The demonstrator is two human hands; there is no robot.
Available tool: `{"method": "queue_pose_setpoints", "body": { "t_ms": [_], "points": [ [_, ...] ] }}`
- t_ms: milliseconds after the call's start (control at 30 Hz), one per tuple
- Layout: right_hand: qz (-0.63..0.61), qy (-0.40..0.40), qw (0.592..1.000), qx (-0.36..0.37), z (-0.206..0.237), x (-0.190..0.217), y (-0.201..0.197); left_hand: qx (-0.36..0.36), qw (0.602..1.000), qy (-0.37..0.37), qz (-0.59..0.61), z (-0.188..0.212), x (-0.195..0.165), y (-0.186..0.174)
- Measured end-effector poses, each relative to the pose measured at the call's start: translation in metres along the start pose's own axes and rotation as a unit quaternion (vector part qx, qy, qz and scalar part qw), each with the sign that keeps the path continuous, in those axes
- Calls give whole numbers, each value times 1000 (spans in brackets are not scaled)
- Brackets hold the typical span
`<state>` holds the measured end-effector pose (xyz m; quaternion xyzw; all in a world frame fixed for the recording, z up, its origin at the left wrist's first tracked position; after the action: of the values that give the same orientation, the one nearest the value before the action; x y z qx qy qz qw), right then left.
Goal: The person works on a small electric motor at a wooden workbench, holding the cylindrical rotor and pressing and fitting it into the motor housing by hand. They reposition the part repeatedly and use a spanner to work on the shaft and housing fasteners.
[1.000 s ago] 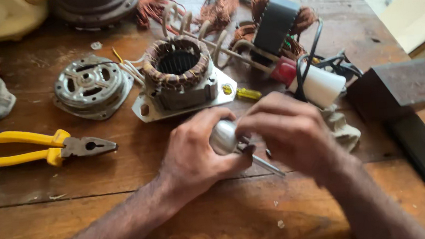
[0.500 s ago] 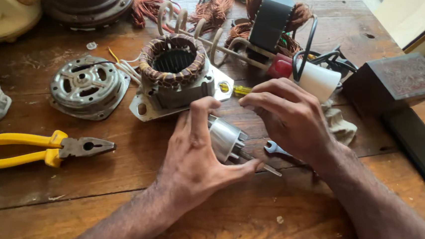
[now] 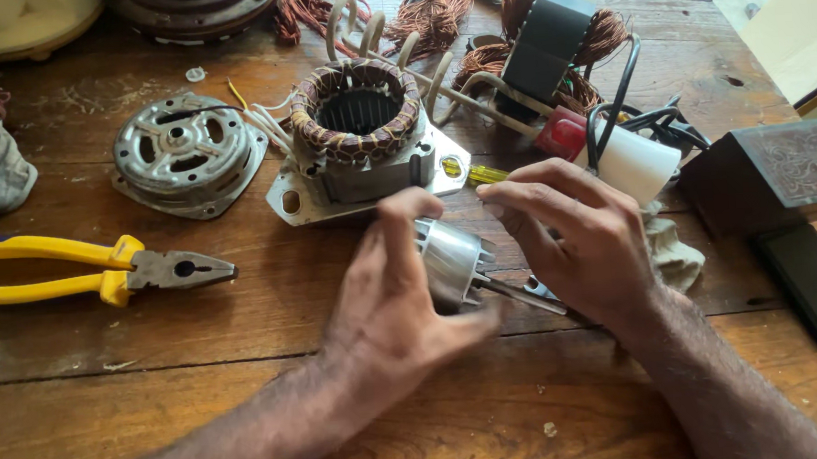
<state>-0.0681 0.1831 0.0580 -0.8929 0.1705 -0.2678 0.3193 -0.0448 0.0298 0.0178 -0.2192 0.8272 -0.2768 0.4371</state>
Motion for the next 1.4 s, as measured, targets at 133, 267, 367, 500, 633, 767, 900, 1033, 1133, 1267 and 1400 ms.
{"method": "queue_pose_setpoints", "body": {
  "t_ms": [133, 267, 367, 500, 633, 767, 900, 1033, 1133, 1267, 1400],
  "points": [
    [-2, 3, 1000, -10, 0, -2, -2, -22, 992, 53, -111, 3, -9, -4],
    [-10, 17, 999, -30, 0, -5, -5, -20, 992, 31, -122, 2, -3, -4],
    [-1, 10, 999, -43, 0, -3, -7, -54, 995, 48, -68, 0, -3, -7],
    [-11, 24, 997, -78, 2, -1, -13, -47, 998, 31, -6, -2, 3, -7],
    [-51, 21, 994, -95, 1, 4, -15, -57, 998, 32, 12, -3, 4, -12],
    [-14, -33, 998, -55, 0, 22, -9, -58, 998, 17, 34, -4, 5, -14],
    [-26, -55, 998, -6, -4, 33, -2, -69, 997, 17, 32, -5, 6, -16],
    [-50, -78, 995, 37, -7, 40, 0, -55, 998, 18, 18, -5, 6, -13],
    [-28, -115, 992, 49, -6, 44, 3, -33, 999, 6, 17, -4, 8, -8],
    [-86, -19, 996, 9, -4, 31, 3, -40, 997, 49, -37, -3, 3, -8],
    [-83, -99, 992, 5, -4, 41, 5, -51, 994, 78, -53, -4, -1, -10]
  ]
}}
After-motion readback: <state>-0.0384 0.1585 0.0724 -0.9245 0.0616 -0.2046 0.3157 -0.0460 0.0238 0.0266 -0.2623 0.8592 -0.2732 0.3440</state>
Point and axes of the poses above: each hand's wrist, its own z-axis away from the middle knuckle, its own y-axis out of the palm, x = y × z, the point moved 7 cm from there along -z, towards the middle knuckle, and after that the axes turned 11 degrees about -z, right-handed, at the moved point
